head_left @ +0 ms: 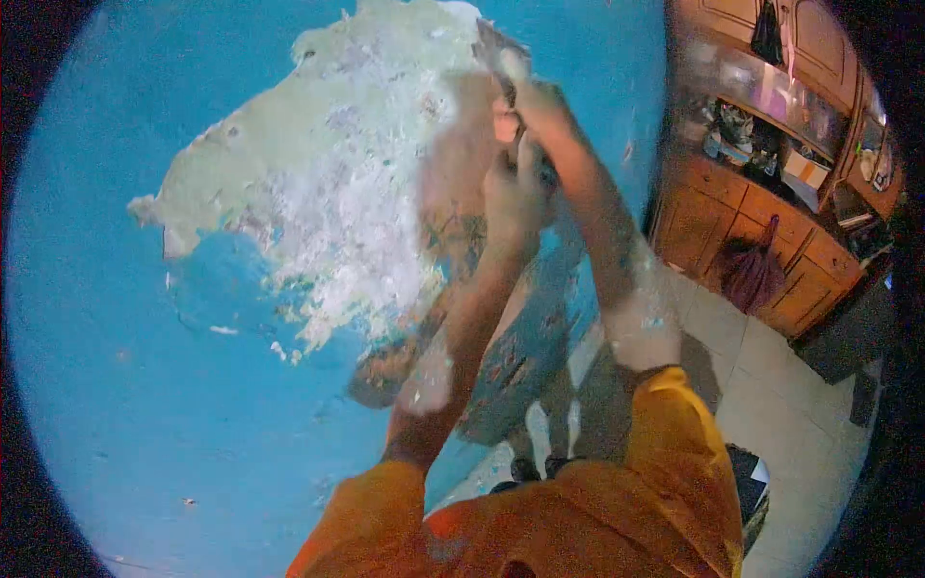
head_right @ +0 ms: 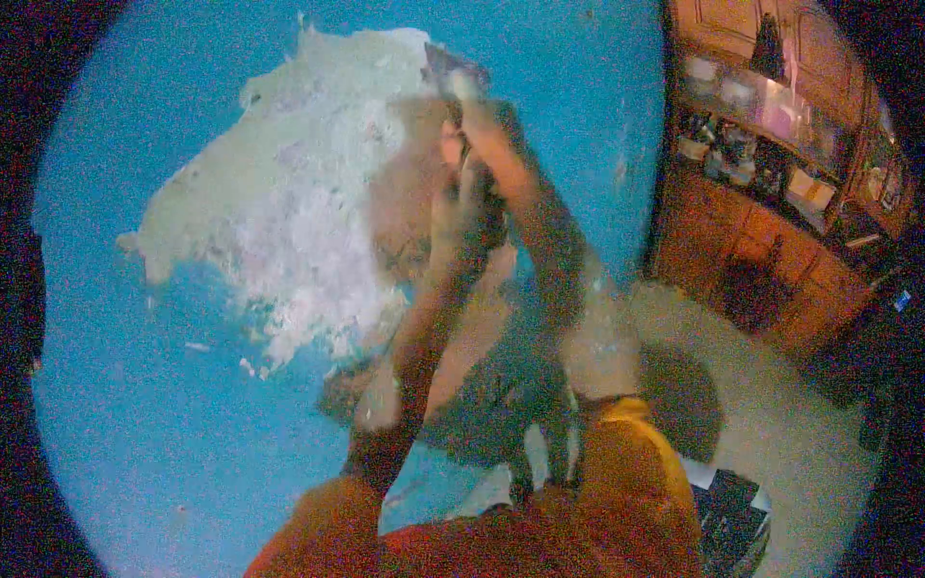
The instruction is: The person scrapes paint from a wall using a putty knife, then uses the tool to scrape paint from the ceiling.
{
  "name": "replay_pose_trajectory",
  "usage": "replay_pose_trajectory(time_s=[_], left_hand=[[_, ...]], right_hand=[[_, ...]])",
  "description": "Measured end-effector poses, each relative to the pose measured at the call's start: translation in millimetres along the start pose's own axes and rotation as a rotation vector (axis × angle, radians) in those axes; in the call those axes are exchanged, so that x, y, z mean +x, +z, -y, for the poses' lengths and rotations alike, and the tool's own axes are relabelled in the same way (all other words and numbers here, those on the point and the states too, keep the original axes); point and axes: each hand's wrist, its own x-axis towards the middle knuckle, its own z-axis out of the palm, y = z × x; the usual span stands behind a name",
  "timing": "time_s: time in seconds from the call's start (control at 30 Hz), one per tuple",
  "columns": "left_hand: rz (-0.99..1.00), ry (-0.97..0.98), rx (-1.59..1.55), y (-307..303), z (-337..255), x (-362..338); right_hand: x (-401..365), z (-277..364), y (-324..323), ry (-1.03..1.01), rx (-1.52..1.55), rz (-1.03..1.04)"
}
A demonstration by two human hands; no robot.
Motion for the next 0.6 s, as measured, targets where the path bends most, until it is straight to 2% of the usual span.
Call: replay_pose_trajectory(time_s=[0.03,0.07,0.13,0.17,0.27,0.3,0.33,0.4,0.47,0.5,0.53,0.57,0.6], left_hand=[[-0.016,0.045,-0.009,7.1,-0.1,0.9],[-0.007,0.054,-0.012,9.2,16.8,-5.1],[-0.395,0.650,0.324,3.3,65.0,-17.3],[-0.396,0.675,0.312,3.0,50.6,-18.7],[-0.396,0.627,0.352,-8.5,1.2,-35.5],[-0.271,0.373,0.132,-7.9,-12.6,-22.1],[-0.140,0.122,-0.085,-7.1,-21.6,-9.4],[-0.162,0.075,-0.168,16.6,-24.1,-2.6],[-0.151,0.018,-0.259,26.8,-31.2,-16.8],[-0.166,0.022,-0.264,26.6,-14.8,-24.9],[-0.272,0.107,-0.126,24.2,10.3,-28.7],[-0.376,0.191,0.014,24.0,22.3,-27.5],[-0.381,0.202,0.014,24.1,14.9,-23.8]], right_hand=[[-1.9,6.7,-1.8,0.335,0.381,0.172],[-13.3,3.7,2.7,0.325,0.376,0.168],[-43.1,2.7,26.6,-0.413,-0.267,-0.087],[-34.6,14.6,31.8,-0.440,-0.275,-0.086],[-32.7,43.9,53.2,-0.014,-0.513,-0.182],[-29.8,55.4,51.7,-0.140,-0.547,-0.302],[-21.6,62.0,45.5,-0.148,-0.542,-0.284],[-9.0,68.1,31.7,0.160,-0.096,0.088],[-14.6,54.8,25.2,0.239,-0.027,0.089],[-14.6,21.7,22.1,-0.277,-0.332,-0.129],[-16.7,6.5,21.1,-0.815,-0.619,-0.351],[-38.7,32.5,21.9,-0.468,-0.695,-0.235],[-33.6,41.7,23.7,-0.480,-0.690,-0.232]])
